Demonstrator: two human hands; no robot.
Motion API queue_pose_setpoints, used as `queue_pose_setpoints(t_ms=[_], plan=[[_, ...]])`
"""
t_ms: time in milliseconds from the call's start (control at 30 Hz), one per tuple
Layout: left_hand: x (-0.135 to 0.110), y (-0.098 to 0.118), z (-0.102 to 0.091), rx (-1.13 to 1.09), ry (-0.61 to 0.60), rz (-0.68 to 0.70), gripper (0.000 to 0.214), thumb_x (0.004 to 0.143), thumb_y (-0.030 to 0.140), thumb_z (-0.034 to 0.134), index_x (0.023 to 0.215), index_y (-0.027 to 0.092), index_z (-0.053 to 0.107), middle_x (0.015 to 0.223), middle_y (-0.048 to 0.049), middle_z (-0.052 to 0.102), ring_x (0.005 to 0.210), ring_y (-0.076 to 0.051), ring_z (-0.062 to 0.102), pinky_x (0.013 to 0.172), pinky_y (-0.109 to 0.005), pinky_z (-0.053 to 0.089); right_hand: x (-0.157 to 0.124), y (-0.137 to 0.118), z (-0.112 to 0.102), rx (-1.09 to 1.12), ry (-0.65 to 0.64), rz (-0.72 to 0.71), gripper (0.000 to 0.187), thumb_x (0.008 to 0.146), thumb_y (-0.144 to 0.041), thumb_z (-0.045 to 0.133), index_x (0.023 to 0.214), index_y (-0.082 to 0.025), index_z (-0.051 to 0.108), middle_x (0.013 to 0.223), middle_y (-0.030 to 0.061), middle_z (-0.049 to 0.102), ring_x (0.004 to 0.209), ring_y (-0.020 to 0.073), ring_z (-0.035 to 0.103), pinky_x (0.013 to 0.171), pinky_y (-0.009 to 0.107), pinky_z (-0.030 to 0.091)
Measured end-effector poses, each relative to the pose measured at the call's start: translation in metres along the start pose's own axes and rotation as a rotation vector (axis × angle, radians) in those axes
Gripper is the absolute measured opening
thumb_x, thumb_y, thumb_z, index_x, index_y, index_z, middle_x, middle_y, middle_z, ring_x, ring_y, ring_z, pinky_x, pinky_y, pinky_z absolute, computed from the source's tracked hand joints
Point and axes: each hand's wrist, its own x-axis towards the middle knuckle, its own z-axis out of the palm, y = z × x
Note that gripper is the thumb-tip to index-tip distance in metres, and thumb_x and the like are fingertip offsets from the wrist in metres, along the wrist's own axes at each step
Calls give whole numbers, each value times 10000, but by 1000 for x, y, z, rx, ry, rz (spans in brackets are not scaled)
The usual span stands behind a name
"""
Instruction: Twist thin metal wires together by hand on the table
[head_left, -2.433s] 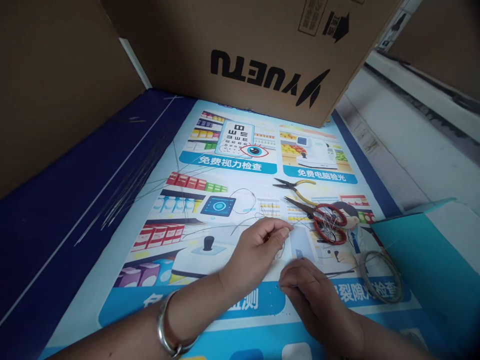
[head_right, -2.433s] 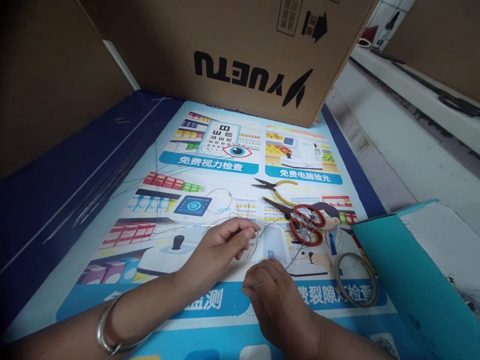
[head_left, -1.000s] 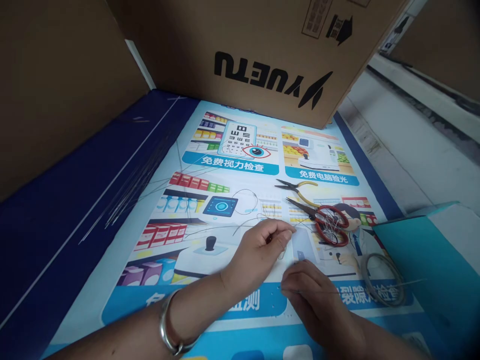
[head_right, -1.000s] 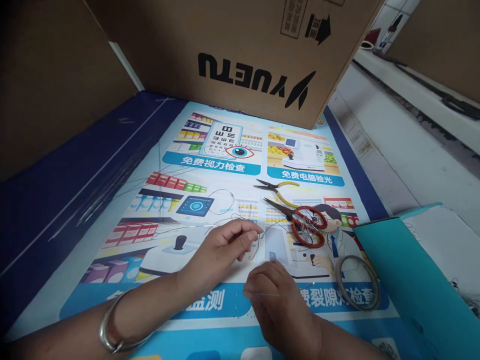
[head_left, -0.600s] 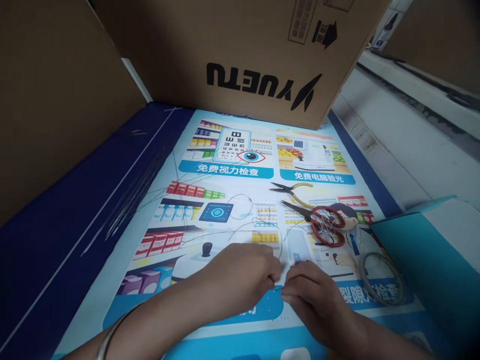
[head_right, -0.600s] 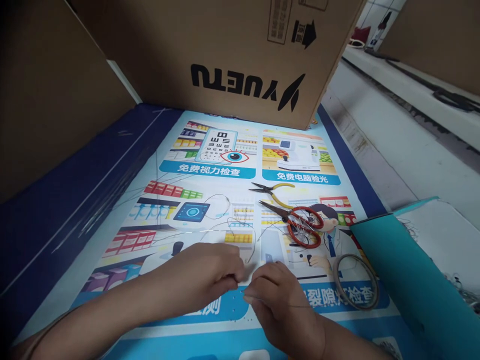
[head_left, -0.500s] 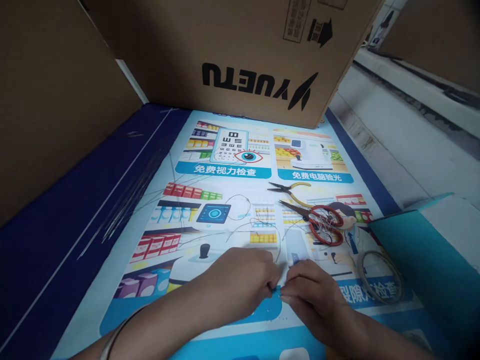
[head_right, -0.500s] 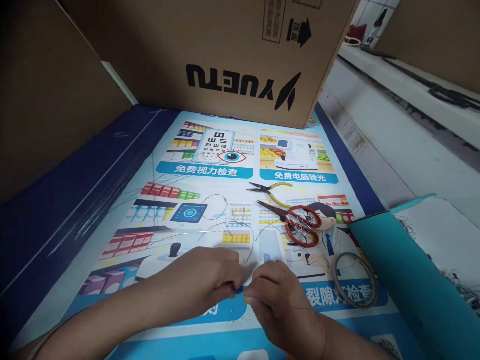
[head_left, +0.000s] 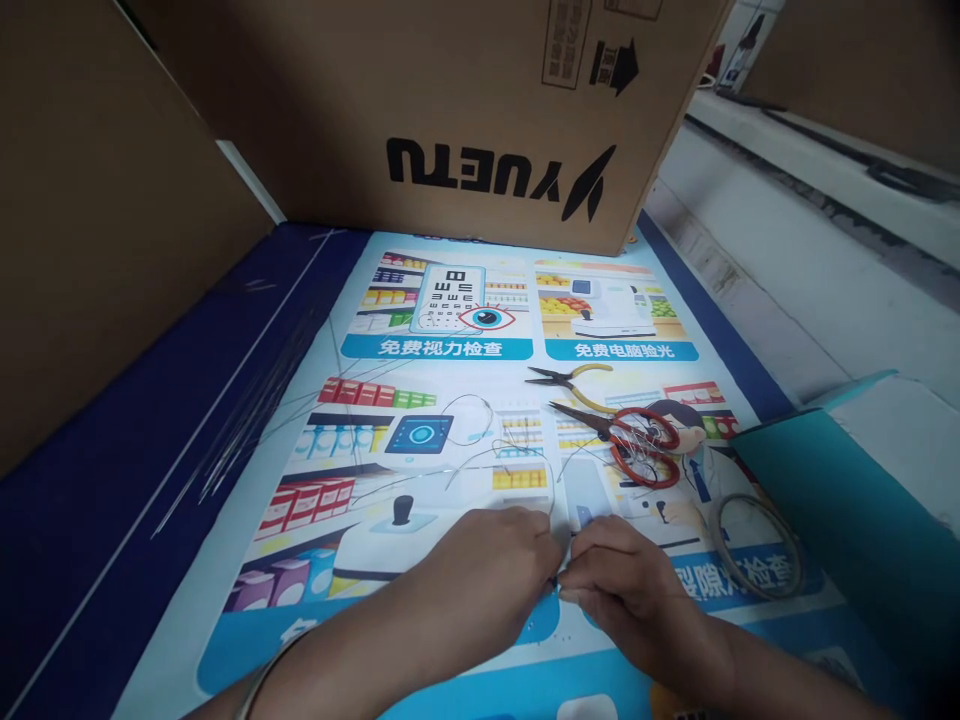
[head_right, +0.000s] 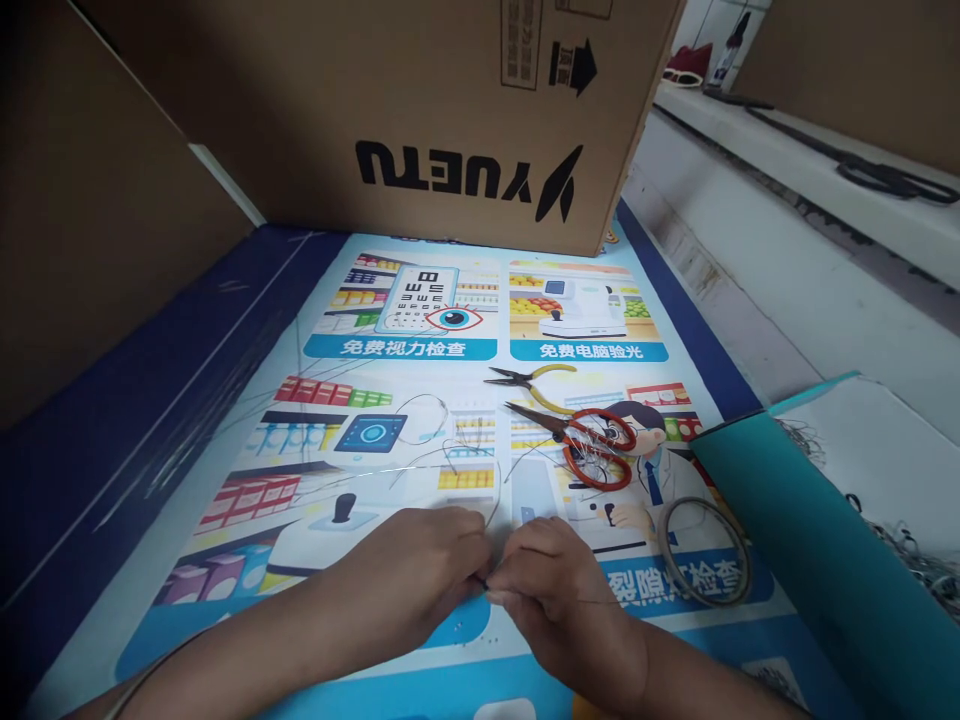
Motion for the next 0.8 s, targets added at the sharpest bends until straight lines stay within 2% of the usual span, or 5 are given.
queue_pose_setpoints(t_ms=[167, 267, 433, 633, 800], plan=[[-2, 1, -2, -7, 33, 30, 105, 844, 119, 460, 872, 174, 545, 830, -57, 615, 729, -221, 566, 612, -319, 411, 3, -1, -4, 122, 24, 71, 119, 859, -165, 549, 816, -190, 658, 776, 40, 602, 722, 149, 558, 645, 265, 459], [-2, 1, -4, -129, 63, -3, 94, 863, 136, 436, 841, 173, 519, 810, -50, 601, 708, -205, 553, 604, -305, 389, 4, -2, -7, 243, 76, 135, 122, 866, -209, 564, 825, -193, 679, 785, 44, 599, 736, 152, 580, 632, 254, 476], [1, 4, -3, -556, 166, -119, 86, 855, 133, 447, 804, 197, 473, 760, 12, 539, 692, -140, 492, 602, -250, 354, 5, -2, -9, 372, 204, 211, 63, 819, -243, 651, 788, -210, 695, 776, 31, 608, 770, 162, 589, 678, 270, 485], [8, 5, 2, -1307, 203, -203, 126, 824, 145, 518, 816, 203, 407, 656, 67, 433, 582, -85, 394, 534, -206, 322, 8, -2, -11, 474, 244, 195, 73, 822, -269, 651, 808, -205, 683, 742, 24, 615, 731, 153, 588, 659, 273, 484], [12, 6, 4, -1518, 246, -225, 244, 797, 247, 615, 770, 200, 377, 590, 77, 479, 513, -62, 386, 494, -186, 303, 11, -4, -8, 481, 187, 200, 188, 792, -359, 673, 864, -185, 672, 768, 30, 606, 705, 142, 567, 621, 252, 470]])
